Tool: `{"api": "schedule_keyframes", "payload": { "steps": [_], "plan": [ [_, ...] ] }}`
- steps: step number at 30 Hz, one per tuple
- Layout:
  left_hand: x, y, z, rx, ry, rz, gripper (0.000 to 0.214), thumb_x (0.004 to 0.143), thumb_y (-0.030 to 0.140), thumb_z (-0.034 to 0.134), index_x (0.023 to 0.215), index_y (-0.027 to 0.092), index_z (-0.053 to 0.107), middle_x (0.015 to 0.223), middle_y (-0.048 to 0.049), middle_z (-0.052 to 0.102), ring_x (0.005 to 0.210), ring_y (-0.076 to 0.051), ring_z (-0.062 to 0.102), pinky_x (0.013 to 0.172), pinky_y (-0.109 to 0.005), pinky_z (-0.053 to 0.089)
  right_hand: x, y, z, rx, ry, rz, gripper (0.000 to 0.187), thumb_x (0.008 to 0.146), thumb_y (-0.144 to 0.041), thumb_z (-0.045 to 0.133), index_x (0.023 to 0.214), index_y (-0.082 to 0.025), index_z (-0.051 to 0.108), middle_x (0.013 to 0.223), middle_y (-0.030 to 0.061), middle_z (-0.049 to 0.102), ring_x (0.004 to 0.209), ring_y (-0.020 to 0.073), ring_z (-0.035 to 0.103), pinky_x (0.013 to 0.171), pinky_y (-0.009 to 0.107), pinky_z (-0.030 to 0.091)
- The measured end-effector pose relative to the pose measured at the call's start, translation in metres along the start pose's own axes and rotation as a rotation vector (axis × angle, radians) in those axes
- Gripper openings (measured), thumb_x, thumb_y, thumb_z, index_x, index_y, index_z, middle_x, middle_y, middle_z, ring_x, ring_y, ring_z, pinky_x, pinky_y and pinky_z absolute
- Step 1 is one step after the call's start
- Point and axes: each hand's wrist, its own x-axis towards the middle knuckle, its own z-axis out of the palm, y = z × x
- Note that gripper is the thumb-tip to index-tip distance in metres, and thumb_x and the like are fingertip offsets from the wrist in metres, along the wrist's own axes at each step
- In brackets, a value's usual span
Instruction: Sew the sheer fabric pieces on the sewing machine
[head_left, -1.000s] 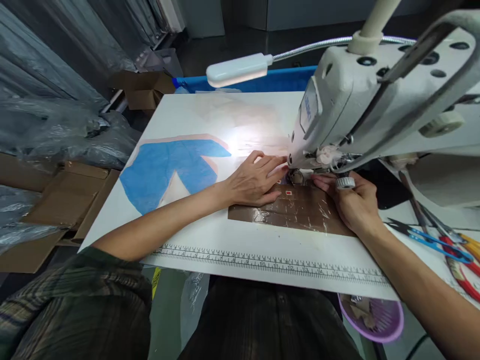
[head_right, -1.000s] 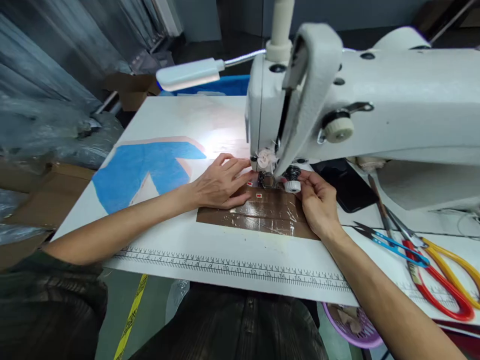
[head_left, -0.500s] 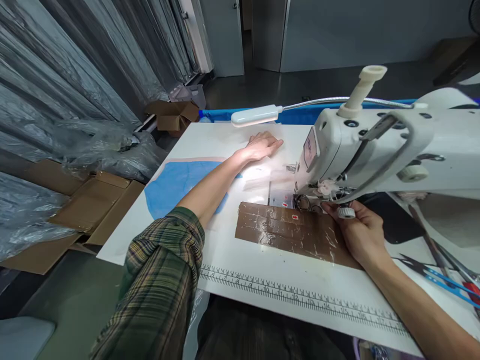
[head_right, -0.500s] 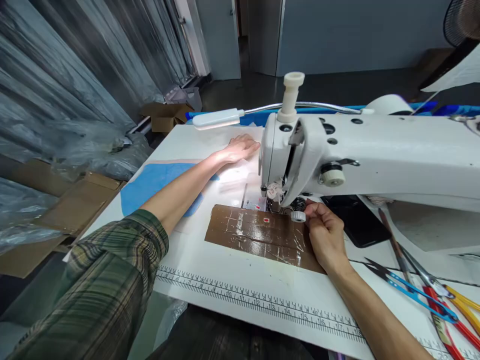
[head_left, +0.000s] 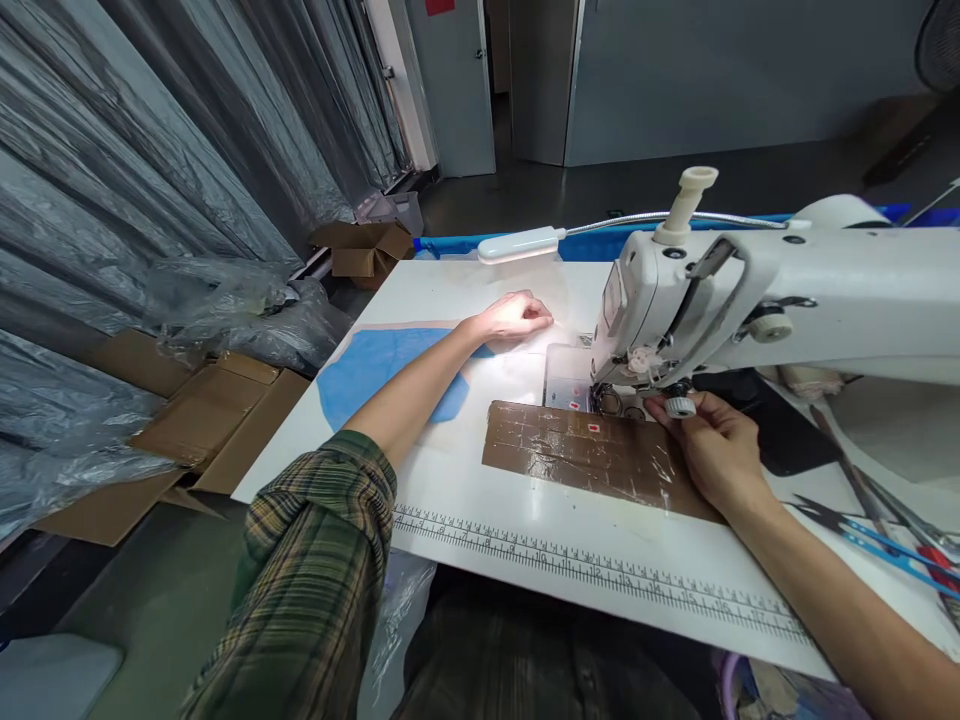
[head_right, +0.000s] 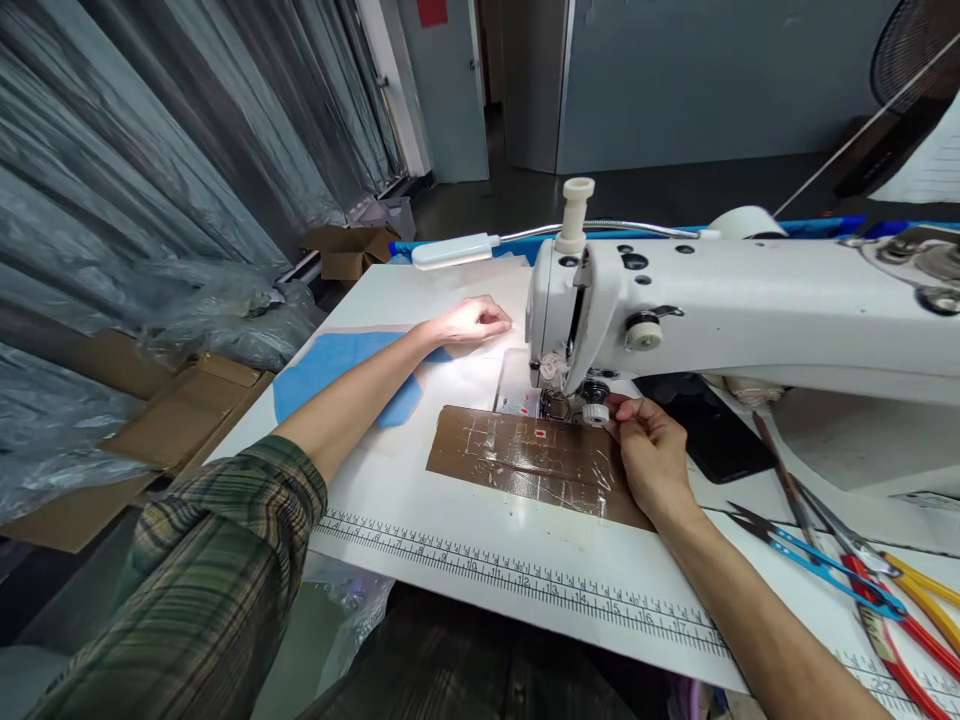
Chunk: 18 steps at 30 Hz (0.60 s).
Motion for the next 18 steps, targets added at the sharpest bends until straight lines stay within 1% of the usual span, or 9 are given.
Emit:
{"api": "schedule_keyframes", "payload": {
  "steps": [2, 3, 4, 5, 7, 10, 12, 14, 18],
  "plan": [
    [-0.001, -0.006, 0.000, 0.016, 0.029, -0.031, 0.040, 0.088, 0.036, 0.057, 0.122, 0.023, 0.072, 0.140, -0.0094, 0.061, 0.134, -0.030, 0.052, 0.116, -0.045, 0.038, 0.000, 0.000, 0.001, 0.035, 0.005, 0.002, 0.018, 0.060, -0.022, 0.069, 0.064, -0.020, 0.052, 0.092, 0.0023, 0.070, 0.094, 0.0167, 0.068, 0.088, 0.029, 0.056],
    [-0.002, -0.010, -0.001, 0.023, 0.051, -0.055, 0.044, 0.088, 0.034, 0.055, 0.129, 0.025, 0.068, 0.150, -0.0093, 0.053, 0.142, -0.032, 0.044, 0.120, -0.048, 0.032, 0.001, 0.000, 0.001, 0.051, 0.011, 0.003, 0.022, 0.057, -0.021, 0.071, 0.062, -0.020, 0.049, 0.091, 0.0013, 0.070, 0.095, 0.0162, 0.067, 0.092, 0.029, 0.055],
    [-0.003, -0.013, -0.003, 0.027, 0.075, -0.080, 0.046, 0.090, 0.032, 0.053, 0.133, 0.025, 0.065, 0.155, -0.0089, 0.048, 0.145, -0.031, 0.040, 0.123, -0.049, 0.028, 0.001, 0.000, 0.002, 0.066, 0.019, 0.004, 0.027, 0.055, -0.020, 0.072, 0.060, -0.020, 0.046, 0.089, 0.0002, 0.069, 0.096, 0.0158, 0.067, 0.095, 0.029, 0.053],
    [-0.005, -0.017, -0.005, 0.029, 0.101, -0.104, 0.046, 0.091, 0.030, 0.051, 0.135, 0.024, 0.064, 0.156, -0.0083, 0.046, 0.146, -0.030, 0.040, 0.124, -0.047, 0.027, 0.001, 0.000, 0.002, 0.080, 0.026, 0.006, 0.030, 0.052, -0.019, 0.074, 0.059, -0.020, 0.045, 0.087, -0.0007, 0.068, 0.097, 0.0156, 0.067, 0.098, 0.029, 0.052],
    [-0.011, -0.025, -0.010, 0.028, 0.152, -0.151, 0.045, 0.092, 0.026, 0.048, 0.133, 0.022, 0.066, 0.153, -0.0079, 0.051, 0.143, -0.025, 0.045, 0.123, -0.038, 0.030, 0.002, 0.000, 0.003, 0.100, 0.037, 0.020, 0.031, 0.050, -0.020, 0.076, 0.059, -0.020, 0.047, 0.085, -0.0018, 0.068, 0.098, 0.0157, 0.068, 0.101, 0.029, 0.050],
    [-0.022, -0.035, -0.018, 0.024, 0.211, -0.231, 0.038, 0.089, 0.021, 0.050, 0.117, 0.019, 0.075, 0.131, -0.0081, 0.068, 0.127, -0.023, 0.060, 0.114, -0.030, 0.041, 0.001, 0.000, 0.003, 0.101, 0.041, 0.046, 0.023, 0.050, -0.021, 0.076, 0.064, -0.020, 0.057, 0.088, -0.0006, 0.070, 0.096, 0.0160, 0.068, 0.099, 0.030, 0.051],
    [-0.028, -0.039, -0.019, 0.014, 0.234, -0.281, 0.032, 0.087, 0.021, 0.052, 0.105, 0.019, 0.078, 0.112, -0.0074, 0.076, 0.114, -0.024, 0.067, 0.106, -0.030, 0.048, 0.001, -0.001, 0.003, 0.092, 0.047, 0.050, 0.021, 0.051, -0.021, 0.074, 0.068, -0.020, 0.061, 0.091, 0.0005, 0.071, 0.092, 0.0162, 0.068, 0.095, 0.031, 0.054],
    [-0.030, -0.039, -0.016, -0.002, 0.253, -0.312, 0.026, 0.087, 0.025, 0.056, 0.097, 0.018, 0.079, 0.100, -0.0072, 0.077, 0.105, -0.025, 0.069, 0.100, -0.031, 0.051, 0.000, -0.002, 0.002, 0.081, 0.057, 0.040, 0.019, 0.052, -0.023, 0.071, 0.069, -0.021, 0.062, 0.094, 0.0017, 0.071, 0.088, 0.0169, 0.068, 0.088, 0.032, 0.057],
    [-0.025, -0.033, -0.004, -0.048, 0.289, -0.327, 0.015, 0.081, 0.026, 0.067, 0.086, 0.017, 0.077, 0.098, -0.0091, 0.077, 0.103, -0.026, 0.070, 0.099, -0.033, 0.051, -0.001, -0.003, 0.001, 0.024, 0.060, 0.009, 0.016, 0.056, -0.023, 0.067, 0.070, -0.021, 0.061, 0.095, 0.0041, 0.071, 0.083, 0.0175, 0.068, 0.078, 0.031, 0.058]
  ]
}}
